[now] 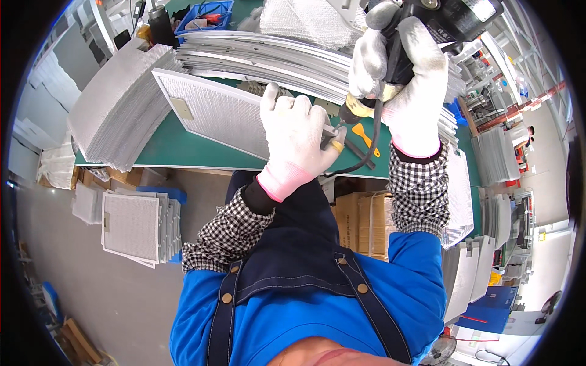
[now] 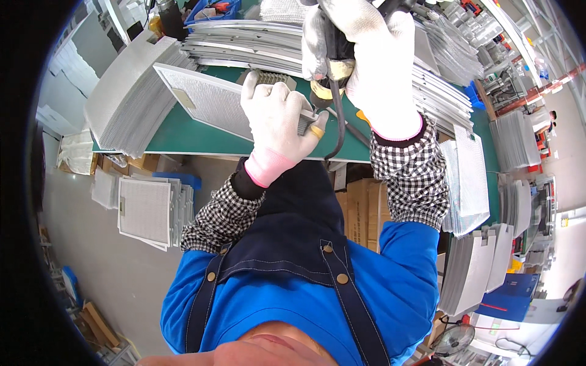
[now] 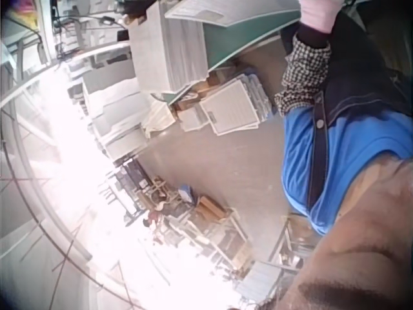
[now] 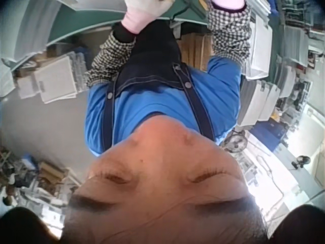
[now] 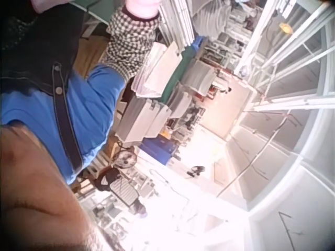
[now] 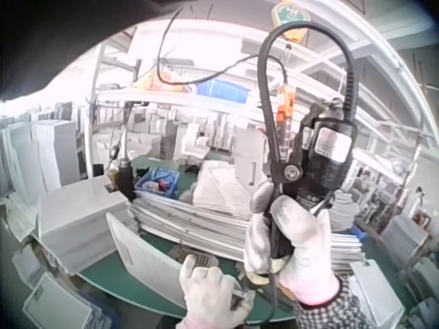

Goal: The person assembles air filters by placing mesh sheets into metal frames, securing them with a power tool, and stacking the finished units. They handle mesh sheets, metal frames, and completed filters, using a power tool to fasten components.

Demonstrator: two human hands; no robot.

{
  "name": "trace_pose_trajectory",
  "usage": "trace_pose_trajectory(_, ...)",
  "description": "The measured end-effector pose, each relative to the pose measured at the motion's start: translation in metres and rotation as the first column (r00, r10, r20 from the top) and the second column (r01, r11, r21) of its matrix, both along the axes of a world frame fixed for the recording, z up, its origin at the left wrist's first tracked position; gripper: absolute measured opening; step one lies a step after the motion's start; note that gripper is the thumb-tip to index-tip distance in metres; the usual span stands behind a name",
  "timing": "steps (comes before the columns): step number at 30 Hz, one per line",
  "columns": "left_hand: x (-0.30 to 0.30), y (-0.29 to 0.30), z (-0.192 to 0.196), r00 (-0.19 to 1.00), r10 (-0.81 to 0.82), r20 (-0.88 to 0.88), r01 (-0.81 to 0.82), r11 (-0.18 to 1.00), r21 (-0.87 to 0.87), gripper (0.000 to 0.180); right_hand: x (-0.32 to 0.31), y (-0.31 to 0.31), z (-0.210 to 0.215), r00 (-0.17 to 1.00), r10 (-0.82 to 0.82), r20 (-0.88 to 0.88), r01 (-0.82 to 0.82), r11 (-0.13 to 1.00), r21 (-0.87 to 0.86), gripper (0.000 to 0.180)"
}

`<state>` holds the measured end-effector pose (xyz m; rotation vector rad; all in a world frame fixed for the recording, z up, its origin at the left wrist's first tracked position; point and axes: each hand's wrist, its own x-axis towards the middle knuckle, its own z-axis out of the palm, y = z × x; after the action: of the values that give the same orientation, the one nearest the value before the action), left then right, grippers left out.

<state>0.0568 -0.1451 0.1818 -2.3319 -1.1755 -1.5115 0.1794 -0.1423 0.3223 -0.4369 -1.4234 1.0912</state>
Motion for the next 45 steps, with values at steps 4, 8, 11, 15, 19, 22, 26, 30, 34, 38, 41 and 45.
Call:
trace_pose_trajectory(4,-0.001,0.001,-0.001,1.000,-0.014,0.010,0.014,1.000,0.004,0.032,0.003,-0.002,-0.002,0.994,0.033,0.108,-0.037,0.999,0.037,0.038)
trace_pose_trajectory(8,-0.002,0.001,-0.002,1.000,-0.009,0.003,0.009,1.000,0.009,0.031,0.002,-0.003,-0.004,0.993,0.097,0.073,-0.097,0.995,-0.001,0.033)
trace_pose_trajectory(11,-0.002,0.002,-0.002,1.000,0.005,0.002,-0.005,1.000,0.007,0.030,-0.009,-0.006,0.001,0.988,-0.035,0.151,0.032,0.999,0.023,0.029)
trace_pose_trajectory(15,0.001,0.001,-0.002,1.000,0.013,-0.008,-0.013,1.000,0.006,0.030,-0.010,0.003,0.005,0.987,-0.147,0.069,0.154,0.980,-0.127,0.027)
trace_pose_trajectory(19,0.004,0.004,-0.004,0.999,-0.020,0.041,0.018,0.999,0.046,0.031,-0.011,0.007,0.004,0.975,-0.224,0.013,0.223,0.962,-0.155,0.025)
trace_pose_trajectory(22,0.005,0.006,-0.007,0.999,-0.010,0.048,0.006,0.997,0.079,0.032,-0.004,0.011,0.005,0.989,-0.149,-0.009,0.144,0.971,-0.191,0.025)
trace_pose_trajectory(26,0.002,0.000,-0.007,0.999,-0.019,0.029,0.017,0.998,0.057,0.037,0.011,0.010,-0.007,0.988,-0.147,-0.043,0.145,0.989,-0.035,0.026)
trace_pose_trajectory(30,-0.045,-0.025,-0.011,0.989,-0.067,0.132,0.067,0.998,0.007,0.086,0.047,-0.003,-0.028,0.970,-0.126,-0.210,0.148,0.985,0.090,0.035)
trace_pose_trajectory(34,-0.120,-0.076,-0.068,0.564,0.052,0.824,0.472,0.799,-0.373,0.119,0.111,-0.043,-0.048,0.886,-0.456,-0.086,0.458,0.889,0.001,0.027)
trace_pose_trajectory(38,-0.133,-0.135,-0.068,0.224,0.233,0.946,0.770,0.552,-0.319,0.079,0.179,-0.034,-0.128,0.166,-0.576,0.801,0.798,0.555,0.234,0.045)
trace_pose_trajectory(41,-0.137,-0.130,-0.056,0.129,0.371,0.920,0.625,0.690,-0.366,0.042,0.206,-0.046,-0.187,-0.178,-0.399,0.899,0.602,0.678,0.421,0.064)
trace_pose_trajectory(45,-0.166,-0.101,-0.072,0.209,0.325,0.922,0.464,0.797,-0.386,0.041,0.271,-0.046,-0.237,-0.106,-0.313,0.944,0.557,0.767,0.317,0.066)
